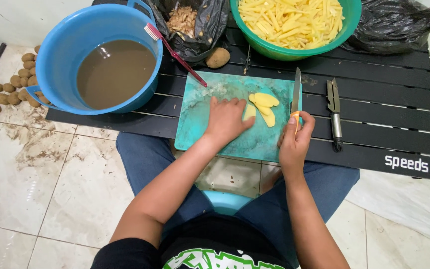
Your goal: Slicing potatoes into thin strips on a cutting board using a knife
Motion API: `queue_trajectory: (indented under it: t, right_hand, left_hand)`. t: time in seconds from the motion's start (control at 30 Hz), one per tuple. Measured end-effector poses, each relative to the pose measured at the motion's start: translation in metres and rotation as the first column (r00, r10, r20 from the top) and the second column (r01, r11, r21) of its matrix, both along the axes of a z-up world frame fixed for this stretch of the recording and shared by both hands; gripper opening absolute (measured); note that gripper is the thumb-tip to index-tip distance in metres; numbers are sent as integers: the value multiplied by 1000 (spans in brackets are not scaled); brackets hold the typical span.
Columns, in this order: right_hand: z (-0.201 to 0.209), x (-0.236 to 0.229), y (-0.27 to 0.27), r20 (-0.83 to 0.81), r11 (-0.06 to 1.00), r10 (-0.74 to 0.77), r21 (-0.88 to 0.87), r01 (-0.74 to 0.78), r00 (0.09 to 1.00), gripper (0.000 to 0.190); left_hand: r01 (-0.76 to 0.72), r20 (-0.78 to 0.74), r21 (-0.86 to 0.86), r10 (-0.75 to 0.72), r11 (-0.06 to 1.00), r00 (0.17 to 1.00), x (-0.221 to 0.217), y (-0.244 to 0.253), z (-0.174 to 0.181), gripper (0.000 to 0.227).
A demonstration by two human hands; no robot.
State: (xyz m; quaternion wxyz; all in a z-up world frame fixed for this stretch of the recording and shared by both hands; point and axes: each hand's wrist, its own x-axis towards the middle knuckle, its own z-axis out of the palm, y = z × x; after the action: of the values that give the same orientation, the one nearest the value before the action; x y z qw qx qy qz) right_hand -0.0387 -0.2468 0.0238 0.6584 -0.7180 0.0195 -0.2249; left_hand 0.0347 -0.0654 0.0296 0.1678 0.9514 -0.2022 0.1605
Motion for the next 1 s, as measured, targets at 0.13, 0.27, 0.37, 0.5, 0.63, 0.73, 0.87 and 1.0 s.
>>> queue_trajectory:
  t: [0.13,0.27,0.37,0.5,0.63,0.73,0.87,1.0]
  right_hand:
    - [-5,1,0,8,1000,-26,-9,26,1000,24]
    - [-6,1,-1,8,999,-27,-31,27,1000,23]
    - [-8,1,-1,6,999,-21,-28,21,1000,24]
    - [-16,4,-6,2,999,-17,-38,17,1000,24]
    - [-8,1,-3,6,999,-5,-36,5,1000,23]
    - [-12,1,-5,9,998,-13,-59,14,1000,24]
    - [-15,1,-7,17,990,-31,-135,33,999,24]
    - [-10,-1,-4,38,985,-40,-167,45,998,24]
  left_hand:
    - [3,-19,56,-2,998,1000,2,-13,-4,60]
    - [-2,39,121,-3,993,999,15,-28,-34,35]
    - [2,139,153,-23,988,990,18,-32,-48,22]
    - [34,209,223,-82,974,974,25,-33,-59,21]
    - [39,279,200,-95,979,956,29,-20,-53,10]
    - [61,266,204,-115,977,957,17,2,-22,32]
    - [90,17,39,-91,995,996,14,19,-11,19]
    - [79,-274,-208,-135,975,952,14,29,4,26]
